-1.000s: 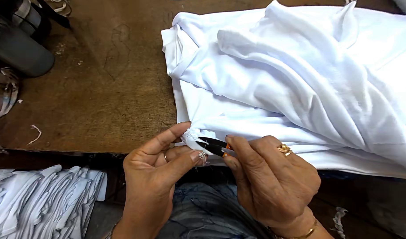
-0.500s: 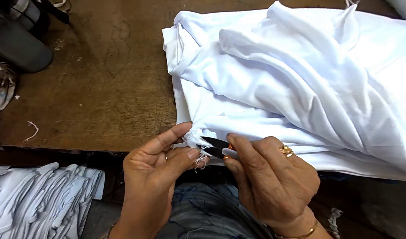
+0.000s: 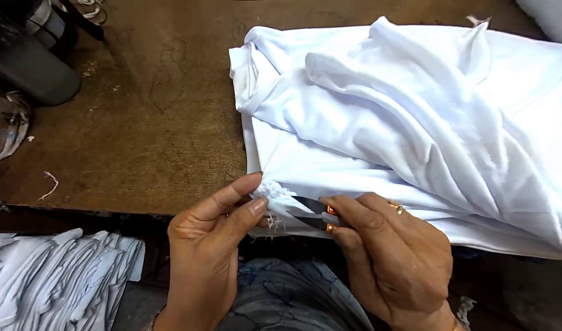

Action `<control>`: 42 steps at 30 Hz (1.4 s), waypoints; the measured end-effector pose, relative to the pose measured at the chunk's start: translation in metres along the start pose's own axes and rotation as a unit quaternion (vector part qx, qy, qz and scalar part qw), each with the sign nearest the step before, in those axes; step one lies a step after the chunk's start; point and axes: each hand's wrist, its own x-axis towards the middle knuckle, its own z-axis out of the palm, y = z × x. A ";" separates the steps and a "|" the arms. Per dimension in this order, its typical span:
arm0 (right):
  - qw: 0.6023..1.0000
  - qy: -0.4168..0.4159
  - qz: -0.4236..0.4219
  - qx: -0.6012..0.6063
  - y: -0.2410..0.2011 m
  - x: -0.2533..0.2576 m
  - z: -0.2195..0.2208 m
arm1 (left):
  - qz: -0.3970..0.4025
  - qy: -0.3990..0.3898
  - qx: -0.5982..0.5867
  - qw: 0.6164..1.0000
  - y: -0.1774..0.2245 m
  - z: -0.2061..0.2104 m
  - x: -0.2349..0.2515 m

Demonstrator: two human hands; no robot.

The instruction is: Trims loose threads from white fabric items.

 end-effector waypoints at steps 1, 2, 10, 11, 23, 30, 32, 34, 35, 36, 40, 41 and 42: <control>1.000 0.011 0.000 -0.014 0.000 0.001 0.002 | 0.009 -0.002 0.009 1.000 0.000 0.001 0.000; 0.999 0.021 -0.002 -0.027 -0.001 0.003 0.004 | 0.018 -0.004 0.019 1.000 0.000 0.001 -0.001; 0.998 0.045 -0.023 -0.041 -0.006 0.010 0.014 | 0.020 -0.012 0.034 0.999 0.000 0.001 -0.003; 0.998 0.044 -0.023 -0.037 -0.006 0.011 0.014 | 0.018 -0.012 0.031 0.999 0.000 0.001 -0.003; 0.996 0.062 -0.022 -0.058 -0.008 0.012 0.022 | 0.002 -0.031 0.028 0.999 -0.001 0.001 -0.002; 0.991 0.032 0.015 0.126 -0.001 0.010 0.003 | 0.045 -0.052 0.053 0.996 0.000 -0.004 0.001; 0.982 0.019 0.034 0.186 0.003 0.005 -0.004 | 0.051 -0.057 0.055 0.996 0.002 -0.007 0.002; 0.980 0.012 0.045 0.193 0.004 -0.001 -0.002 | 0.028 -0.058 0.033 0.997 0.005 -0.007 0.003; 0.984 0.015 0.044 0.171 0.003 -0.002 0.002 | 0.010 -0.059 0.013 0.998 0.007 -0.006 0.004; 0.990 0.020 0.043 0.131 0.001 -0.003 0.005 | -0.006 -0.059 -0.006 0.998 0.008 -0.005 0.004; 0.997 0.064 0.023 0.035 -0.003 -0.002 0.015 | -0.021 -0.063 -0.031 0.997 0.009 -0.005 0.004; 0.997 0.065 0.018 0.049 -0.003 -0.001 0.013 | 0.000 -0.067 -0.009 0.998 0.008 -0.006 0.004; 0.996 0.061 0.012 0.065 -0.001 -0.001 0.011 | 0.037 -0.077 0.028 0.996 0.006 -0.007 0.005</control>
